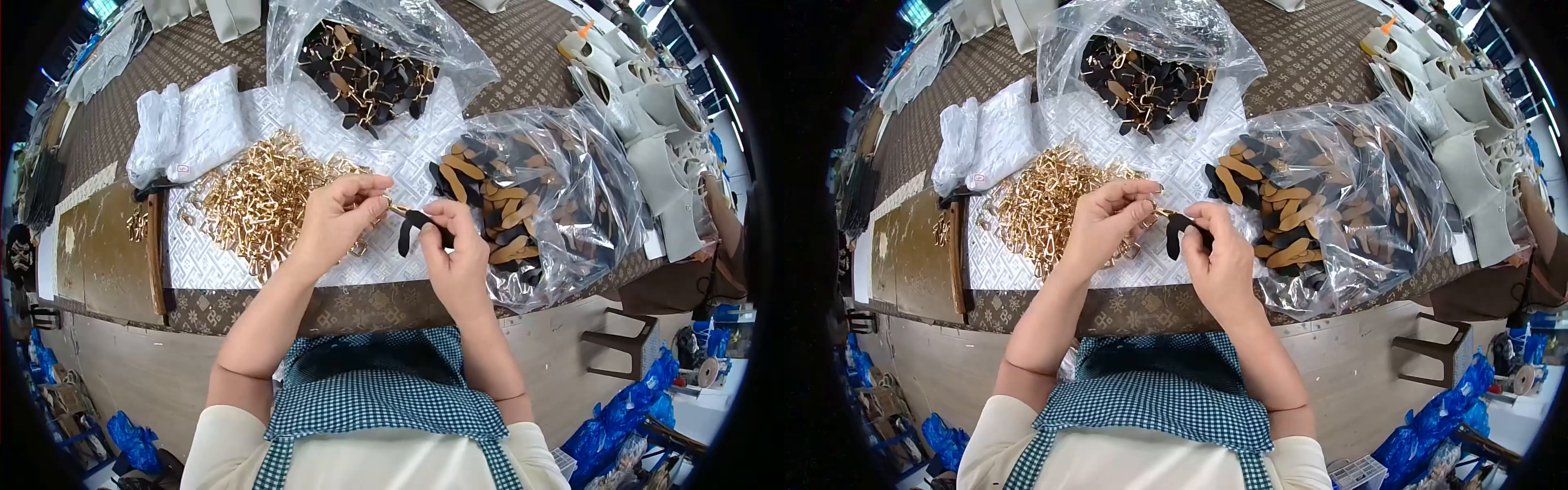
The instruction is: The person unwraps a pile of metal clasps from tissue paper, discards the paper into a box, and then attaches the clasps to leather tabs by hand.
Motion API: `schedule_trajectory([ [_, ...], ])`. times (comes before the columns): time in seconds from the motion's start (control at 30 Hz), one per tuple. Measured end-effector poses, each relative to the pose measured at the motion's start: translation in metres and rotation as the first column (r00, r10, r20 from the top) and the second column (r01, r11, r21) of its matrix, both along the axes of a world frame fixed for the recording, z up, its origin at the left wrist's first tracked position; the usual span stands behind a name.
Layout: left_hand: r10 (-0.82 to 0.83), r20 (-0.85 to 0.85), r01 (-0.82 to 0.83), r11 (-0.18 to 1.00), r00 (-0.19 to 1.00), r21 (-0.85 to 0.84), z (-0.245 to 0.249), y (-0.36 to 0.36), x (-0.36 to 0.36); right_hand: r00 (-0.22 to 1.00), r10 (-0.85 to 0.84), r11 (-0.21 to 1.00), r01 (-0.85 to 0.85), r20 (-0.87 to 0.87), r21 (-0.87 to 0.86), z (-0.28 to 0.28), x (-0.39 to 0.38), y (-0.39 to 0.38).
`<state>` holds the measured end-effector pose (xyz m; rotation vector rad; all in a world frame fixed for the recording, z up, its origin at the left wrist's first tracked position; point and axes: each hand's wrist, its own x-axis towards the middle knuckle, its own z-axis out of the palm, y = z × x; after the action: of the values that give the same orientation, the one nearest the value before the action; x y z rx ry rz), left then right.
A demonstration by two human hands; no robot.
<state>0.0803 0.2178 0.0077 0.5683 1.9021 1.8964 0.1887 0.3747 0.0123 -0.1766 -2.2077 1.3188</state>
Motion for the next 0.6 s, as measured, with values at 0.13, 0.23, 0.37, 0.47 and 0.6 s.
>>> schedule_trajectory([
  [0.13,0.0,0.094,-0.004,0.999,0.996,0.048,-0.005,-0.002,0.006,0.997,-0.01,1.0,0.011,0.074,-0.01,-0.005,-0.003,-0.001],
  [0.23,-0.101,-0.049,0.1,0.995,0.994,-0.011,-0.008,-0.005,0.004,0.998,0.006,0.999,-0.004,0.054,-0.04,-0.011,-0.005,-0.002],
  [0.37,-0.222,0.138,0.219,0.975,0.965,0.034,0.0,-0.004,0.008,0.995,0.047,0.993,-0.037,0.086,-0.109,-0.008,-0.003,-0.004],
  [0.47,-0.242,0.235,0.249,0.968,0.941,0.001,0.006,0.002,0.012,0.994,0.104,0.989,-0.099,0.041,-0.11,-0.012,-0.003,-0.006],
  [0.6,-0.283,0.203,0.286,0.958,0.937,0.012,-0.007,0.001,0.009,0.996,0.077,0.976,-0.066,0.043,-0.208,-0.015,-0.001,-0.005],
])
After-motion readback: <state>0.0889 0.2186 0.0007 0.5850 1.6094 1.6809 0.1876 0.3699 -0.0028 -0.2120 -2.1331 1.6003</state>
